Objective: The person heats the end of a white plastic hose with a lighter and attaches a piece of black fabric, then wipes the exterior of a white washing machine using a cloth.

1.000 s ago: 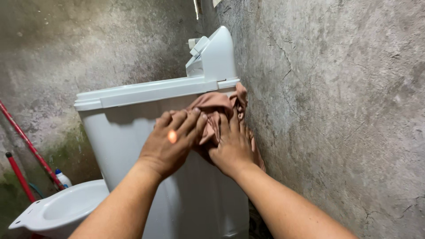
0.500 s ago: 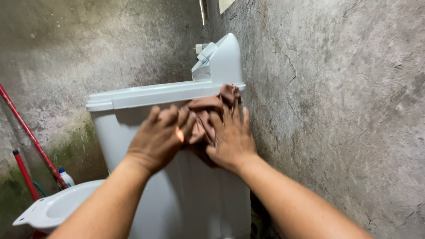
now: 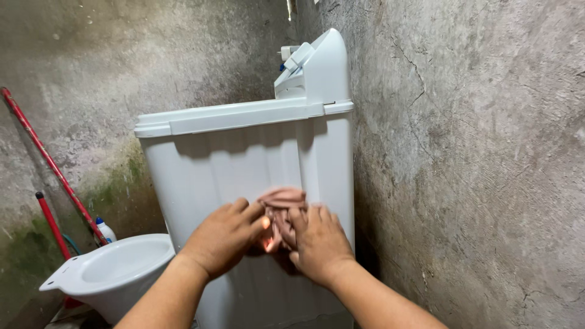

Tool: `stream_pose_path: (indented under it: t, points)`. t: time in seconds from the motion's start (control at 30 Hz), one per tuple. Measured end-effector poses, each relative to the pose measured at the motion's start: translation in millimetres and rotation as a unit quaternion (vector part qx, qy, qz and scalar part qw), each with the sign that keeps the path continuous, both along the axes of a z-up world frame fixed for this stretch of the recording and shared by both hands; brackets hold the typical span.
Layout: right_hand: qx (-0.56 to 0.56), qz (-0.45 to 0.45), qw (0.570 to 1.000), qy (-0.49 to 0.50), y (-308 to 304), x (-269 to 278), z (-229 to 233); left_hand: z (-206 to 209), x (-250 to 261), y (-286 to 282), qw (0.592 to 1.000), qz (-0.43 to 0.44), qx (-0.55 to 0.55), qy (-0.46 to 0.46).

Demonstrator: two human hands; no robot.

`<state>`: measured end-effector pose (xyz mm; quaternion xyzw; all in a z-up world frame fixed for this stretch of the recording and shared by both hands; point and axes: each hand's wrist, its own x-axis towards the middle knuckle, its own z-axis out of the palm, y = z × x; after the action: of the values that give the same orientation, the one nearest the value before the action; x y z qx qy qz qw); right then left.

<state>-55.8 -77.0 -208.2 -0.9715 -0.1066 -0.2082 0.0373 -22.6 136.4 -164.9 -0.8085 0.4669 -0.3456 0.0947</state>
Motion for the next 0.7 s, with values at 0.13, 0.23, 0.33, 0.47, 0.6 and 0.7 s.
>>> stream_pose_path:
  t: [0.13, 0.23, 0.33, 0.47, 0.6, 0.7]
  points:
    - [-0.002, 0.023, 0.997, 0.076, -2.8, -8.0, 8.2, 1.5, -8.9, -1.0, 0.997, 0.04, 0.068, -0.014]
    - [-0.029, 0.042, 0.998, -0.031, -10.8, -4.1, 37.4, 28.8, -16.8, -4.6, 0.986, 0.102, 0.1, -0.087]
    - [-0.076, 0.117, 0.899, -0.416, -10.3, 7.4, 71.8, 64.0, -22.0, -11.3, 0.973, 0.149, 0.057, -0.164]
    - [-0.085, 0.082, 0.889, -0.442, -12.8, 19.9, 107.8, 97.4, -18.2, -16.1, 0.956, 0.191, -0.017, -0.223]
    - [-0.028, 0.085, 0.924, -0.372, -14.8, 20.8, 111.1, 97.2, -15.3, -23.7, 0.973, 0.145, -0.112, -0.14]
    - [-0.022, 0.103, 0.951, -0.292, -23.8, 12.3, 102.6, 90.8, -22.0, -25.3, 0.981, 0.144, -0.121, -0.039]
